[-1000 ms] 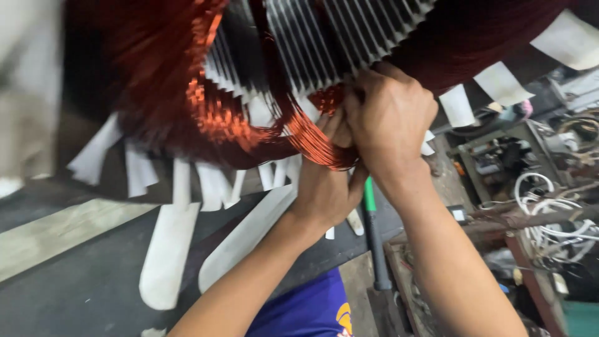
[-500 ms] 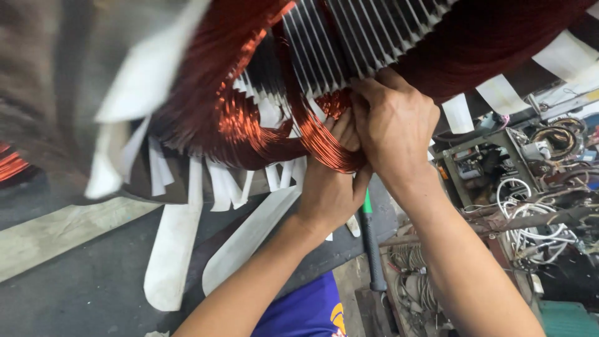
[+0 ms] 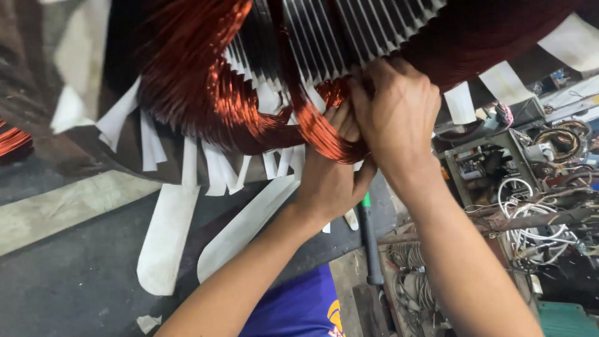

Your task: Inserting copper phase windings into the slots of an electric motor stator

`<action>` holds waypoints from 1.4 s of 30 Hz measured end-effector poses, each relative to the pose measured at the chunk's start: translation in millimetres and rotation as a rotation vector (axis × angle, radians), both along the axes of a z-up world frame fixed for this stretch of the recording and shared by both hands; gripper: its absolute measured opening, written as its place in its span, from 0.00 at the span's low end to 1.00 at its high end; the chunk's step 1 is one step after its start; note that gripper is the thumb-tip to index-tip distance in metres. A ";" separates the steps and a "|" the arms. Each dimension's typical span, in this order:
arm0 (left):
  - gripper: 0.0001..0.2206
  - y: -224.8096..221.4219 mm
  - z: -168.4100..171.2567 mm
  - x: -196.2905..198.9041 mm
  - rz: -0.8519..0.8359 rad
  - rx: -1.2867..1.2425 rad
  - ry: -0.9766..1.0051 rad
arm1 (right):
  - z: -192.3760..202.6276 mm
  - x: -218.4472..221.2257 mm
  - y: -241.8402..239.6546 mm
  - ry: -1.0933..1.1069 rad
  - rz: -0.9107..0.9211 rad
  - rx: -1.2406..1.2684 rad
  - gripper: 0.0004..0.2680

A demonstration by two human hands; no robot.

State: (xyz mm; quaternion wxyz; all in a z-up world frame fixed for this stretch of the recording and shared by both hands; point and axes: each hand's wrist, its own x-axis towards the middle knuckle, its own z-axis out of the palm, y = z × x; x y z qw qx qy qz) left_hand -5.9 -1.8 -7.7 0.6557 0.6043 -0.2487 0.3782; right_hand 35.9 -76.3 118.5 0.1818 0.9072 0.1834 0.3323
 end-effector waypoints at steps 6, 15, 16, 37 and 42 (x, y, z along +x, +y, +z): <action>0.27 -8.5 -14.2 5.3 0.009 0.049 0.009 | -5.9 -4.4 1.8 -0.041 -0.073 0.101 0.08; 0.29 -6.1 -12.4 3.4 -0.053 0.008 0.044 | -9.5 1.9 4.0 -0.084 -0.145 -0.001 0.10; 0.29 -8.0 -14.1 4.3 -0.053 0.009 0.044 | -9.9 2.8 3.8 -0.084 -0.146 0.000 0.10; 0.24 -4.5 -14.5 3.3 -0.014 0.000 0.018 | -8.9 5.3 10.1 -0.058 -0.199 -0.025 0.11; 0.24 1.4 -9.9 11.2 0.019 0.037 -0.040 | -10.3 16.0 5.6 -0.075 -0.130 -0.049 0.09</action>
